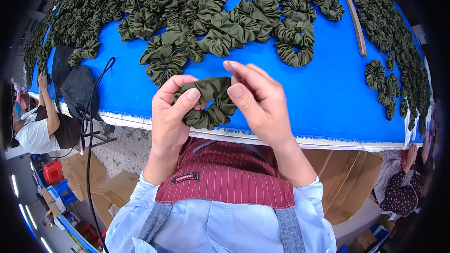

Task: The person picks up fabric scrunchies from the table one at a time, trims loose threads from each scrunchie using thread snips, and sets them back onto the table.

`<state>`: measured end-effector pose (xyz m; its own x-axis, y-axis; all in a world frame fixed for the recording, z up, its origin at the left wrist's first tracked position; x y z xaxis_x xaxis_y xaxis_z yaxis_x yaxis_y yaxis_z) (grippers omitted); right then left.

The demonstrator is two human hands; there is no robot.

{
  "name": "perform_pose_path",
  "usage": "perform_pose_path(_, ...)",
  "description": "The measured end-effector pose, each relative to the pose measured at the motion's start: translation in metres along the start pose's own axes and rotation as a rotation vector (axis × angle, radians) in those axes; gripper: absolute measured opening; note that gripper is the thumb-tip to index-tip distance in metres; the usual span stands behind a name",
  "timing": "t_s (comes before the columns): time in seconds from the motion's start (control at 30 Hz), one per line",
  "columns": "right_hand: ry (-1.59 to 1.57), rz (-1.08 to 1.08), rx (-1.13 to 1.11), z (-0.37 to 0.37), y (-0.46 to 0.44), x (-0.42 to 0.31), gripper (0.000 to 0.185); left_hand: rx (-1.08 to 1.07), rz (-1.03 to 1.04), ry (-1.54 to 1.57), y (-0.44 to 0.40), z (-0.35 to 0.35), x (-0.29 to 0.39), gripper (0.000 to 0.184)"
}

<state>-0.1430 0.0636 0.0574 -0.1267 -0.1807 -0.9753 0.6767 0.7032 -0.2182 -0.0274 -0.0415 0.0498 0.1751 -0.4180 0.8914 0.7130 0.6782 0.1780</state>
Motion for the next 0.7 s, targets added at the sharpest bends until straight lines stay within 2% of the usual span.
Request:
perform_pose_path(0.03,0.068,-0.069,-0.021,0.001,0.001,0.0,0.027,0.001,-0.025,0.056,0.0,0.001,-0.001,0.015)
perform_pose_path(0.23,0.113,-0.051,-0.031,0.001,0.003,0.007,0.028,0.001,-0.062,0.043,-0.001,-0.005,-0.005,0.016)
perform_pose_path(0.4,0.304,-0.216,-0.102,0.001,0.002,0.003,0.029,0.003,-0.116,0.151,-0.003,-0.009,-0.007,0.016)
perform_pose_path(0.53,0.648,-0.491,-0.062,0.003,0.003,-0.005,0.031,-0.023,-0.162,0.222,-0.003,-0.008,-0.009,0.015)
perform_pose_path(0.7,0.723,-0.593,-0.088,0.005,-0.001,-0.005,0.03,-0.015,-0.156,0.209,-0.003,-0.006,-0.008,0.014)
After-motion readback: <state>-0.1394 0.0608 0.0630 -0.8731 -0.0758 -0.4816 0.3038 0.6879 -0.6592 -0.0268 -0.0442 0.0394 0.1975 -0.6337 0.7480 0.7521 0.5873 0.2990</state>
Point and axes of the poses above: each hand's wrist, its own y-axis away from the middle knuckle, its own z-axis out of the palm, x = y × z, the point moved 3 cm from there along -y, towards the middle knuckle, and after that the axes turned 2 degrees about x, right-handed, at the moved point
